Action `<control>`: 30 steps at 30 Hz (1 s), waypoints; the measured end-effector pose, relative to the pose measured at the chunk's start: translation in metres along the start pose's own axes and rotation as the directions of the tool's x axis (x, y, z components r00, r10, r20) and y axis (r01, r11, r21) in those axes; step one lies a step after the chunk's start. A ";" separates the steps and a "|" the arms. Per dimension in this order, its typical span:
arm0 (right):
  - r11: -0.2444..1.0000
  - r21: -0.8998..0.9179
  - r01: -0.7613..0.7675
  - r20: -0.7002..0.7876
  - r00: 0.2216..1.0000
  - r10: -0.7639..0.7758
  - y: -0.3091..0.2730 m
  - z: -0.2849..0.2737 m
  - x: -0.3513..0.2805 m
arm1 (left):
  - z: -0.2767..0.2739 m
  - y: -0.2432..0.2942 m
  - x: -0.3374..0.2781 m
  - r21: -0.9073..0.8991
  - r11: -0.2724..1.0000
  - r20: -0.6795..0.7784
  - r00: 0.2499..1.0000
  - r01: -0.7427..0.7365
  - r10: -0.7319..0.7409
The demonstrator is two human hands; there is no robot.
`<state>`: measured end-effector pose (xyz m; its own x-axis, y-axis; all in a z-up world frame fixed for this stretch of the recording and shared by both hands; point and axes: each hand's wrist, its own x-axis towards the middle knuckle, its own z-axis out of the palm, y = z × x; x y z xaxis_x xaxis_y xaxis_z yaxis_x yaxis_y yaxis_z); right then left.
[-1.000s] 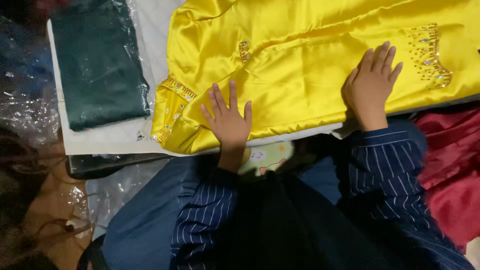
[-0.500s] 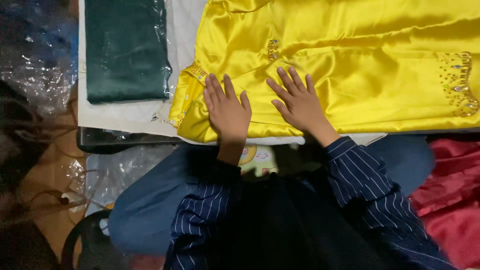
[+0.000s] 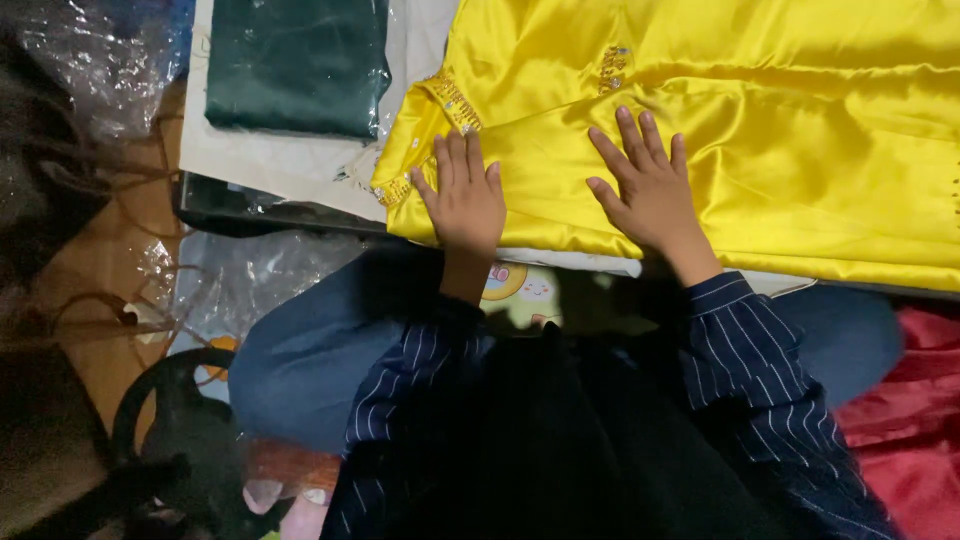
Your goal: Folding a yellow satin garment with gold embroidery on a flat surface
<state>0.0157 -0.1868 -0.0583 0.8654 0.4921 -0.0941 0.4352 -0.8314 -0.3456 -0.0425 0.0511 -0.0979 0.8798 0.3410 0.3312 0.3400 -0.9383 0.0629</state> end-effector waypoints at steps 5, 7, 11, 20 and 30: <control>1.000 0.011 0.000 -0.009 1.000 0.000 -0.005 -0.005 -0.001 | -0.010 0.000 0.000 -0.021 1.000 0.087 0.996 0.002 0.000; 1.000 0.022 0.003 -0.001 1.000 -0.003 -0.007 -0.003 -0.006 | -0.015 -0.001 -0.006 -0.028 1.000 0.077 0.997 0.001 0.001; 1.000 0.024 0.010 -0.007 1.000 -0.010 -0.005 -0.005 -0.003 | -0.012 -0.007 -0.010 0.006 0.999 0.022 0.998 0.053 -0.053; 0.990 0.004 0.142 -0.201 0.970 -0.139 -0.016 -0.009 -0.009 | -0.005 -0.037 -0.016 0.064 0.998 -0.018 1.000 0.011 -0.010; 0.779 -0.193 0.596 -0.315 0.714 -0.625 -0.045 0.009 -0.023 | 0.001 -0.065 -0.024 -0.249 0.943 -0.009 0.973 0.222 -0.231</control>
<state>-0.0261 -0.1590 -0.0486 0.4248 0.7896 0.4429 0.9030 -0.4046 -0.1448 -0.0854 0.1041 -0.1105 0.7741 0.5483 0.3164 0.4330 -0.8232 0.3672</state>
